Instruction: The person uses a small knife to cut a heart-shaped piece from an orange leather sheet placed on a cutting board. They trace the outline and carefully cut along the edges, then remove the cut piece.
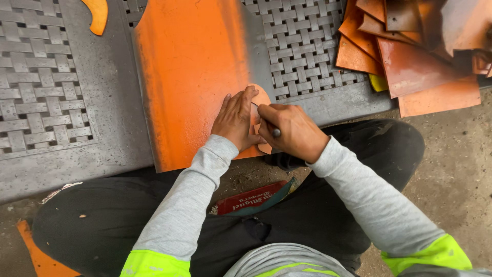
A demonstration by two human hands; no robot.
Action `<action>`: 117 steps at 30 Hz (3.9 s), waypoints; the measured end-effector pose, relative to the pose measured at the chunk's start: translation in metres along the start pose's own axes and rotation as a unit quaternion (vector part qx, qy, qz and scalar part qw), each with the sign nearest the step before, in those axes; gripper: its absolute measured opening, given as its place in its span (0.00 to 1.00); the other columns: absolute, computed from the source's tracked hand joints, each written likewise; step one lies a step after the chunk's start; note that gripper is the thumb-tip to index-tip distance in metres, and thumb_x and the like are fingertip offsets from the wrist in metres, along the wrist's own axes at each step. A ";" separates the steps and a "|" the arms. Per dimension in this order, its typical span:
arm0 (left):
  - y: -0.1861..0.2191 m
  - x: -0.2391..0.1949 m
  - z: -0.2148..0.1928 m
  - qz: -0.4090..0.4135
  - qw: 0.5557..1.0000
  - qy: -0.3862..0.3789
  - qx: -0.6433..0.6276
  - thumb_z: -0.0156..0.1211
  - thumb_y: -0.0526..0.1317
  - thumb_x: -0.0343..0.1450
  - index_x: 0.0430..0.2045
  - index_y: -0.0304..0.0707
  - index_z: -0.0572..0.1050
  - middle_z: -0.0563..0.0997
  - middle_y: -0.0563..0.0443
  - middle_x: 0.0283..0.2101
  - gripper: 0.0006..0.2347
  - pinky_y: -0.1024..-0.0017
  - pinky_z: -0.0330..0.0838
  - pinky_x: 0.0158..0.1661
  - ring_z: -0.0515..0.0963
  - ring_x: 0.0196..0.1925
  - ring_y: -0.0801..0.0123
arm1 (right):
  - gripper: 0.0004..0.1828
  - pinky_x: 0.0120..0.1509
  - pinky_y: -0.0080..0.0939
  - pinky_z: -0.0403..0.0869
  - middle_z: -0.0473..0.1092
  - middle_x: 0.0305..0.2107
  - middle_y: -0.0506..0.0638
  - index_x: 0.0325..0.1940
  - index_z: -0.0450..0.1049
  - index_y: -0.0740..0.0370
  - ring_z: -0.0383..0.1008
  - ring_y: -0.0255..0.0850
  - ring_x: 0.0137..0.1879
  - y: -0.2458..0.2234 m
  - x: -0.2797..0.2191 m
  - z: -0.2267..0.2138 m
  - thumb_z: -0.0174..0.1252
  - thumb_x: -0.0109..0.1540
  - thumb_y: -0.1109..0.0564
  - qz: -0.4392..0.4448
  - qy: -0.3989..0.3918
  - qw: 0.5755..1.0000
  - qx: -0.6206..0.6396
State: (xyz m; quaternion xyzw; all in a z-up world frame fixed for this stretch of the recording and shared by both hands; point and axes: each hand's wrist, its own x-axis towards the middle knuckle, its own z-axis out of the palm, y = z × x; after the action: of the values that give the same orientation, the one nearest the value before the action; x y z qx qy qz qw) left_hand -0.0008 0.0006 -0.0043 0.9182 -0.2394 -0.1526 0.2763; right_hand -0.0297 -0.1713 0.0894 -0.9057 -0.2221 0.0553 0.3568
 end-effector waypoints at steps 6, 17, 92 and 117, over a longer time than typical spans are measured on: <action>0.004 -0.001 -0.005 -0.011 1.000 -0.023 0.010 0.83 0.53 0.51 0.70 0.37 0.42 0.60 0.43 0.70 0.58 0.57 0.43 0.74 0.57 0.74 0.55 | 0.07 0.28 0.40 0.69 0.69 0.18 0.54 0.32 0.72 0.66 0.69 0.43 0.20 0.002 -0.001 0.001 0.60 0.62 0.61 0.087 0.009 0.995 0.053; 0.011 0.003 -0.011 -0.024 0.998 -0.051 0.020 0.84 0.54 0.49 0.70 0.39 0.46 0.60 0.38 0.70 0.57 0.56 0.45 0.73 0.56 0.74 0.52 | 0.09 0.28 0.30 0.68 0.69 0.20 0.43 0.36 0.73 0.66 0.67 0.28 0.24 0.034 -0.004 0.000 0.59 0.68 0.58 0.214 0.062 0.935 0.277; 0.068 0.083 0.029 -0.065 0.918 -0.196 0.337 0.64 0.30 0.66 0.58 0.22 0.65 0.60 0.31 0.60 0.24 0.64 0.83 0.41 0.66 0.57 0.31 | 0.09 0.34 0.53 0.73 0.69 0.19 0.61 0.22 0.69 0.65 0.71 0.57 0.25 -0.024 -0.058 0.099 0.61 0.52 0.58 0.088 0.134 0.987 0.009; 0.060 0.073 0.036 -0.049 0.931 -0.146 0.332 0.59 0.32 0.68 0.54 0.24 0.68 0.61 0.33 0.60 0.20 0.63 0.80 0.42 0.65 0.58 0.32 | 0.02 0.30 0.49 0.66 0.66 0.24 0.57 0.34 0.70 0.66 0.67 0.51 0.24 -0.041 -0.103 0.042 0.53 0.60 0.65 0.099 0.024 0.980 0.171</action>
State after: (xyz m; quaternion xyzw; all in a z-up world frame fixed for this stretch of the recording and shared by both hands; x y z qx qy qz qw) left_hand 0.0237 -0.0974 -0.0092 0.9357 -0.2689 -0.2098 -0.0901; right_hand -0.1471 -0.1642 0.0797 -0.8497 -0.1101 0.1057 0.5048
